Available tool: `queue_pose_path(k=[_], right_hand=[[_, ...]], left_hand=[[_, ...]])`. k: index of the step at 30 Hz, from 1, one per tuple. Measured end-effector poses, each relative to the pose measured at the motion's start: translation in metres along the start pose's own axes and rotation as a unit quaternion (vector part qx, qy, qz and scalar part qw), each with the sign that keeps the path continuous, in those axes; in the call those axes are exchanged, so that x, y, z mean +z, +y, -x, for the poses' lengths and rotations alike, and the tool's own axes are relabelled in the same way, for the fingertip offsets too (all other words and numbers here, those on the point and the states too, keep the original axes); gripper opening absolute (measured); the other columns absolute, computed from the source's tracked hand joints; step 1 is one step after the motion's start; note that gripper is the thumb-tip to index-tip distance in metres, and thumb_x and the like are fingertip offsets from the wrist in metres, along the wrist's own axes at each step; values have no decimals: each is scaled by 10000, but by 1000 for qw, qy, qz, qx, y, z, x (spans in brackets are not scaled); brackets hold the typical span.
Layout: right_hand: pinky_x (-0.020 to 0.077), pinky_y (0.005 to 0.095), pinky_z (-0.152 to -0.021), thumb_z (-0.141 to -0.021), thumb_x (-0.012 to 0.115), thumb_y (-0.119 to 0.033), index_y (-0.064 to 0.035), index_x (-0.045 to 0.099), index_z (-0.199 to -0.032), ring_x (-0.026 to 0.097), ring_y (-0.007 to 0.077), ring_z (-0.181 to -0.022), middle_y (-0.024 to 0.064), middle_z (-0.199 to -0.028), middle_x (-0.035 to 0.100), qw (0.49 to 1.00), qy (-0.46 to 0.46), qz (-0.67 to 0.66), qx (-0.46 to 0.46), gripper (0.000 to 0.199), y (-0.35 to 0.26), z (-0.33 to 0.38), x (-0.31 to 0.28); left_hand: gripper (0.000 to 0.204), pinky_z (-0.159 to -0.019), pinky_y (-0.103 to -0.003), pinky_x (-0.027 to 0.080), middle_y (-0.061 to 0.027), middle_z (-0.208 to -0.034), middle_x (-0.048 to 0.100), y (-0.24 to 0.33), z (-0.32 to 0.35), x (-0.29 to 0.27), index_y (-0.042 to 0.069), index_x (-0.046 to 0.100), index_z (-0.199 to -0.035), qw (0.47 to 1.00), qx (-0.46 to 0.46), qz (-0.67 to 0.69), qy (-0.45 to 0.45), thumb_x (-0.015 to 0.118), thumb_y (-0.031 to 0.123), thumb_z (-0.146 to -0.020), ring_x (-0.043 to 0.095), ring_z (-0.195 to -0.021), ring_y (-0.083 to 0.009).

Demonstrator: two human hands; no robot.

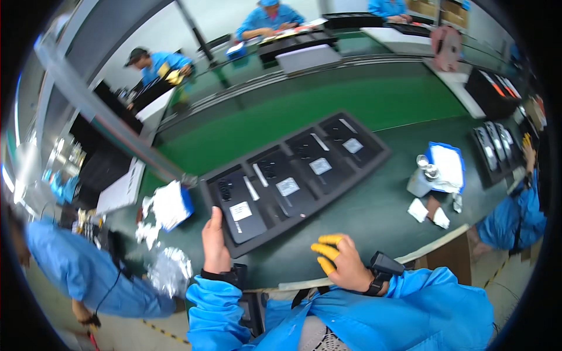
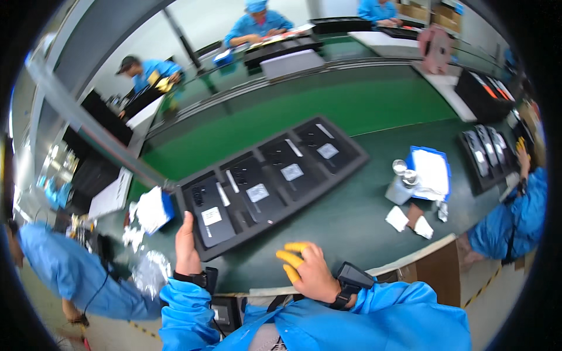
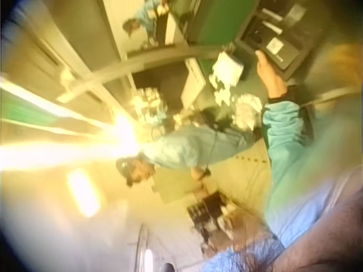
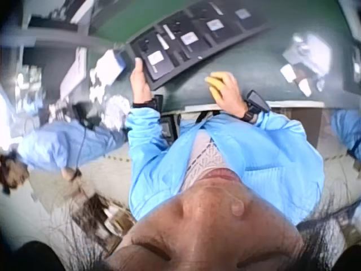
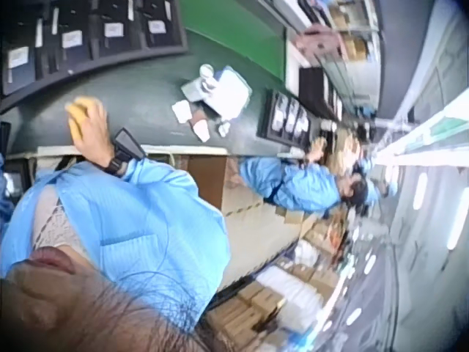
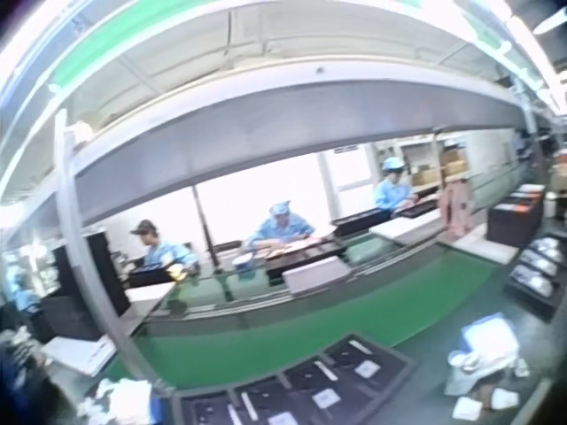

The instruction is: Cleaning the camera lenses and back surface of multiple smartphones on an assembly line using a wipe.

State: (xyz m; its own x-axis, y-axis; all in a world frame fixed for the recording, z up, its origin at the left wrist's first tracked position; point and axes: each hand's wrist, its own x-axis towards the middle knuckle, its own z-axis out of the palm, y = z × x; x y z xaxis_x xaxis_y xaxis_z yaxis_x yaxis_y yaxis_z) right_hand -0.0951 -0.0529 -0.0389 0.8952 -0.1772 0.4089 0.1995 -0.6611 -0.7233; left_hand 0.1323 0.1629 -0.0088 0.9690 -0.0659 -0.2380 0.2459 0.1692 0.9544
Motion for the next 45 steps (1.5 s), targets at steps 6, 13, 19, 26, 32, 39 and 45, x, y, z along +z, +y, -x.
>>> queue_pose_path(k=[6, 13, 19, 26, 32, 39, 45], right_hand=[[464, 363, -891, -805, 628, -76, -97, 646, -1191, 534, 316, -1024, 132, -1121, 577, 994, -31, 79, 61, 387, 30, 53, -18], [488, 352, -825, -758, 650, -83, -126, 679, -1144, 569, 265, -954, 74, -1092, 609, 992, -14, 125, 28, 389, 45, 60, -5], [494, 375, -838, -750, 637, -106, -126, 666, -1162, 581, 276, -953, 88, -1129, 604, 991, -30, 124, 36, 414, 54, 63, -5], [504, 328, -835, -755, 654, -86, -128, 682, -1144, 587, 239, -936, 62, -1104, 611, 990, -31, 122, 57, 393, 55, 68, 1], [507, 327, -811, -787, 665, -93, -129, 705, -1083, 592, 232, -922, 56, -1066, 625, 992, -33, 112, 51, 301, 49, 71, 5], [517, 368, -790, -716, 699, -71, -128, 719, -1019, 618, 276, -895, 69, -1012, 642, 993, 11, 112, 26, 308, 52, 64, -15], [472, 310, -646, -898, 662, -119, -39, 614, -1084, 544, 165, -748, 86, -905, 577, 955, 0, -137, 263, 208, 50, 47, 2]], left_hand=[[493, -783, -361, 559, -144, -1094, 674, 0, -90, 68, -53, 607, -1153, 997, -40, 62, -31, 616, 394, -945, 673, -897, -223], [487, -1022, -409, 381, -102, -1202, 596, -25, -191, 104, 31, 542, -1211, 954, -36, 221, -197, 589, 436, -946, 544, -1163, -248], [596, -1126, -446, 210, -167, -1500, 362, -41, -225, 155, -55, 264, -1461, 941, -30, 280, -186, 399, 300, -1002, 351, -1365, -288], [548, -1164, -504, 121, -148, -1495, 380, -40, -241, 171, 45, 357, -1436, 987, 47, 149, -25, 509, 275, -962, 281, -1422, -303], [394, -970, -413, 448, -98, -1202, 600, 85, -88, 178, 49, 546, -1231, 950, 119, 154, -245, 644, 257, -910, 566, -1134, -246], [222, -993, -453, 426, -131, -1072, 661, 191, 140, 162, 98, 698, -928, 660, 554, -241, -446, 539, -29, -840, 648, -1000, -273], [219, -987, -411, 427, -132, -981, 683, 157, 196, 130, 10, 633, -1096, 639, 717, -195, -197, 552, 139, -939, 614, -991, -346]])
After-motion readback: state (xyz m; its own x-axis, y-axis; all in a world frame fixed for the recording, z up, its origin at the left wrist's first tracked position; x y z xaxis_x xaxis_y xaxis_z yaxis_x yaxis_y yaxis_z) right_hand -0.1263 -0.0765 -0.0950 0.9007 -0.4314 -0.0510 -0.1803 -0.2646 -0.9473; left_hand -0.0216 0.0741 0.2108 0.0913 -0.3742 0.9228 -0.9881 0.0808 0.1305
